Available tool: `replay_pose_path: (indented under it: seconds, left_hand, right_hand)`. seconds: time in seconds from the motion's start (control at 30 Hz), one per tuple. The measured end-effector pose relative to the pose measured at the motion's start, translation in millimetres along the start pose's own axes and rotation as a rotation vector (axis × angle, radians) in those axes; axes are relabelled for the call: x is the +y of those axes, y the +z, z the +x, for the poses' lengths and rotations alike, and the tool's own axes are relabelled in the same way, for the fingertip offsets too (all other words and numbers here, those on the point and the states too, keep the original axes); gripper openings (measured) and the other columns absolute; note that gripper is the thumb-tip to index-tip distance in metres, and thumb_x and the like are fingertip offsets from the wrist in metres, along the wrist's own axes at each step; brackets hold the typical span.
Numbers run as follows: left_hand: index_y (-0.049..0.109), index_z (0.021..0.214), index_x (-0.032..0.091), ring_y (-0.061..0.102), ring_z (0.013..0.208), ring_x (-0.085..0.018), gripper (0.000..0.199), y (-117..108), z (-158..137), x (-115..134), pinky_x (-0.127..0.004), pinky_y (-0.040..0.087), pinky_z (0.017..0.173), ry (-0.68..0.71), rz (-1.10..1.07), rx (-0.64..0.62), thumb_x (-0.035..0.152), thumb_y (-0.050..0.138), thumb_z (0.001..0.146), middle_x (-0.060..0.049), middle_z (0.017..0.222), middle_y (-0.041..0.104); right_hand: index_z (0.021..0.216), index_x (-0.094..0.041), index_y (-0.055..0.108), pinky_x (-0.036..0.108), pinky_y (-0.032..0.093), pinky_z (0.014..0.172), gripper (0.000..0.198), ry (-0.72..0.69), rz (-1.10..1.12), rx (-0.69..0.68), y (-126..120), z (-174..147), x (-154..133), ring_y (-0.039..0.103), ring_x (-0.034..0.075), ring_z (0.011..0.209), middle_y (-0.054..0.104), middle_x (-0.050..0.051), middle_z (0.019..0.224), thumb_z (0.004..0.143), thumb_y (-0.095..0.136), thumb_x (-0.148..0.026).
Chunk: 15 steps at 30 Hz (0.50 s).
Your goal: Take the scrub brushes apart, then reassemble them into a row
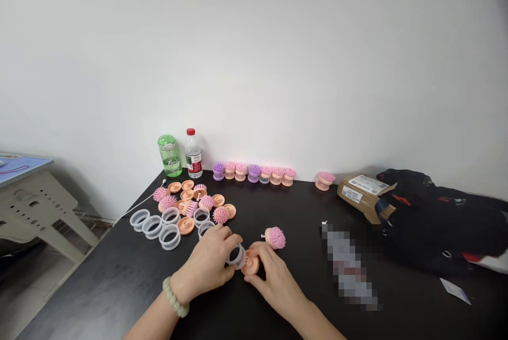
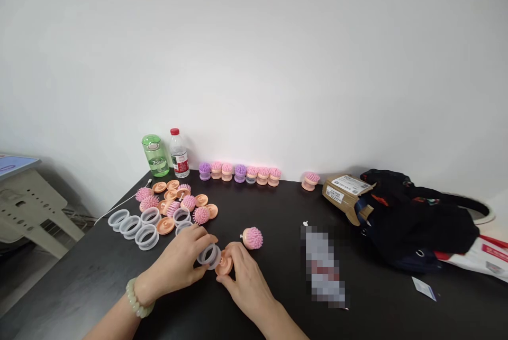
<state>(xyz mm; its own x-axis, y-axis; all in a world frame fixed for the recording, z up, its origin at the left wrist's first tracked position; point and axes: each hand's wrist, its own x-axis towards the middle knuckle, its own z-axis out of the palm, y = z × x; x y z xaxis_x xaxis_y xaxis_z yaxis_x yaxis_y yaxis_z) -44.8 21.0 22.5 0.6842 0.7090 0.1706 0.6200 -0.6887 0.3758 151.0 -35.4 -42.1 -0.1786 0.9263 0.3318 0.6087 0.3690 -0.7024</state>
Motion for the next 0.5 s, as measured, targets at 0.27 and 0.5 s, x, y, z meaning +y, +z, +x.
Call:
replay_pose_path:
  seconds: [0.27, 0.5]
  left_hand:
    - [0.061, 0.126, 0.017, 0.058, 0.102, -0.029, 0.048, 6.4, 1.4, -20.9, -0.043, 0.049, 0.089, -0.070, 0.378, -0.039, 0.003, 0.054, 0.080, -0.011, 0.108, 0.066]
    - [0.049, 0.139, 0.014, 0.056, 0.107, -0.030, 0.062, 13.7, 9.2, -29.3, -0.045, 0.048, 0.093, -0.146, 0.433, 0.058, -0.004, 0.050, 0.080, -0.015, 0.125, 0.062]
  right_hand:
    - [0.109, -0.018, 0.061, 0.051, 0.057, 0.092, 0.039, -0.166, -0.302, 0.071, 23.9, 20.0, 11.8, 0.062, 0.031, 0.105, 0.068, 0.012, 0.114, 0.077, 0.065, 0.002]
    - [0.127, -0.018, 0.056, 0.053, 0.052, 0.102, 0.043, -0.267, -0.374, 0.127, 18.4, 26.6, 8.3, 0.050, 0.031, 0.130, 0.052, 0.015, 0.144, 0.087, 0.051, -0.003]
